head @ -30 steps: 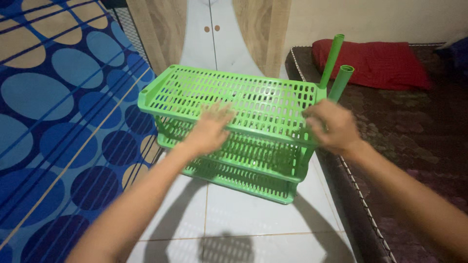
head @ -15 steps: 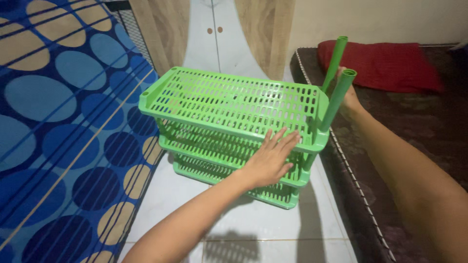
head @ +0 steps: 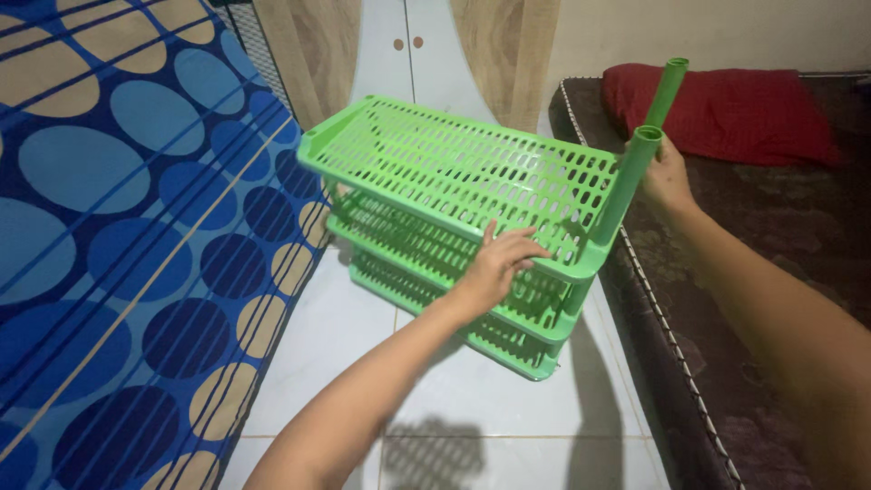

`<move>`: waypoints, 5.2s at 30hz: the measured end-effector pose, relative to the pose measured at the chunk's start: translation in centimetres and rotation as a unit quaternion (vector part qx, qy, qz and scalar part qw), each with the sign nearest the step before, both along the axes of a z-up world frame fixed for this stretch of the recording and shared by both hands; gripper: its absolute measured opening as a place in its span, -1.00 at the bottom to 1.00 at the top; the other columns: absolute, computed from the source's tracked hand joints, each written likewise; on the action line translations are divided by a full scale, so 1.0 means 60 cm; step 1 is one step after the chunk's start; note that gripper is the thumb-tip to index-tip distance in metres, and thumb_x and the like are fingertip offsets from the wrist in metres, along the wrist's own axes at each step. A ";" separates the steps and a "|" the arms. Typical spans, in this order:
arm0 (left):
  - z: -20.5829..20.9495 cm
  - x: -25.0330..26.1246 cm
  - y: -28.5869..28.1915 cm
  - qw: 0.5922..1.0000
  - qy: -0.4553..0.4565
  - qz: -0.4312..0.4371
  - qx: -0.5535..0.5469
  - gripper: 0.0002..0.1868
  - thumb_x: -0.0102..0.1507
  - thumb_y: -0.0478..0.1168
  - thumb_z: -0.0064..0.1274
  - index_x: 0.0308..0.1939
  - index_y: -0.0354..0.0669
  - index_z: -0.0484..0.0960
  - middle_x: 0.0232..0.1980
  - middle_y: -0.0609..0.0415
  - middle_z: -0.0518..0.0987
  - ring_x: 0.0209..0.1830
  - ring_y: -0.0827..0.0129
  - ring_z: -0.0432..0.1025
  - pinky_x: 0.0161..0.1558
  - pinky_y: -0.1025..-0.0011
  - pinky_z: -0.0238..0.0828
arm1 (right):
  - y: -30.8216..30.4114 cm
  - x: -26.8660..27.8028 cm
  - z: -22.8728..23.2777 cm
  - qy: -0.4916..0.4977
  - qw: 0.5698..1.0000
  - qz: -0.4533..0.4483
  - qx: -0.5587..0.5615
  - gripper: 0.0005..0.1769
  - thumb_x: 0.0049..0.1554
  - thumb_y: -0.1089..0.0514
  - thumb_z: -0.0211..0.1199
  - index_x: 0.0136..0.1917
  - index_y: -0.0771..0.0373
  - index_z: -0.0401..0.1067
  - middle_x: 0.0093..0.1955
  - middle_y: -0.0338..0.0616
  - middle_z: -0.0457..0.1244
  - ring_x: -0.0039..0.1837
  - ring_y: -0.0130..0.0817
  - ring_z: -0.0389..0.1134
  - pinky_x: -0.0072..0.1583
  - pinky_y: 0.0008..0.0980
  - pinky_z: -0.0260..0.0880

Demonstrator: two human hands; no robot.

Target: The person repeatedly assembles and disassembles a green plastic three-tier dish rack by inserting and removing its vertical support poles. The person handles the rack trays and poles, aligning the poles into the tray holes and then pulling them out again.

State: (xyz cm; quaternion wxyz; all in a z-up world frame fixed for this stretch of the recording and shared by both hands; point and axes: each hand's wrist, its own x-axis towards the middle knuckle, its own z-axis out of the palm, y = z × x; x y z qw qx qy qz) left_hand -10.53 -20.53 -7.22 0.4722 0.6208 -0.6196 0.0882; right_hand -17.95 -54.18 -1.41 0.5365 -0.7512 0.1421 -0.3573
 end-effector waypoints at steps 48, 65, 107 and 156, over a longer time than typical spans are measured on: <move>0.139 0.013 0.328 0.961 -0.164 0.107 -0.197 -0.53 0.20 -0.46 -0.02 0.19 -0.17 0.31 0.22 -0.03 0.40 0.26 0.10 0.31 0.33 0.11 0.24 | 0.421 -0.064 0.097 -0.206 0.968 0.104 -0.094 -0.77 0.47 0.08 0.03 0.25 0.26 0.15 -0.04 -0.22 0.16 -0.01 -0.50 0.23 0.10 -0.43 0.34; 0.129 -0.018 0.150 0.962 -0.250 0.105 0.043 -0.60 0.23 0.08 0.20 0.06 -0.01 0.67 -0.05 0.11 0.51 0.02 0.22 0.43 0.04 0.22 0.33 | 0.362 -0.029 0.117 -0.105 0.932 0.319 0.139 -0.35 0.25 -0.46 0.03 -0.39 0.02 0.05 -0.54 -0.42 -0.10 -0.51 -0.57 -0.12 -0.47 -0.49 -0.10; 0.133 -0.034 0.149 0.950 -0.254 0.160 0.082 -0.59 0.23 0.10 0.18 0.06 0.03 0.66 -0.06 0.11 0.48 0.01 0.25 0.40 0.02 0.22 0.27 | 0.458 -0.069 0.064 -0.223 0.971 0.054 -0.058 -0.60 0.35 0.10 0.24 0.33 0.25 0.18 0.07 -0.26 0.17 0.10 -0.52 0.23 0.17 -0.45 0.30; 0.129 -0.035 0.149 0.951 -0.258 0.154 0.068 -0.61 0.26 0.10 0.15 0.06 0.03 0.65 -0.05 0.12 0.47 0.00 0.24 0.40 0.03 0.21 0.25 | 0.343 -0.038 0.104 -0.031 0.894 0.418 0.156 -0.41 0.32 -0.15 0.22 -0.41 0.03 0.03 -0.54 -0.38 -0.07 -0.50 -0.52 -0.03 -0.40 -0.42 0.07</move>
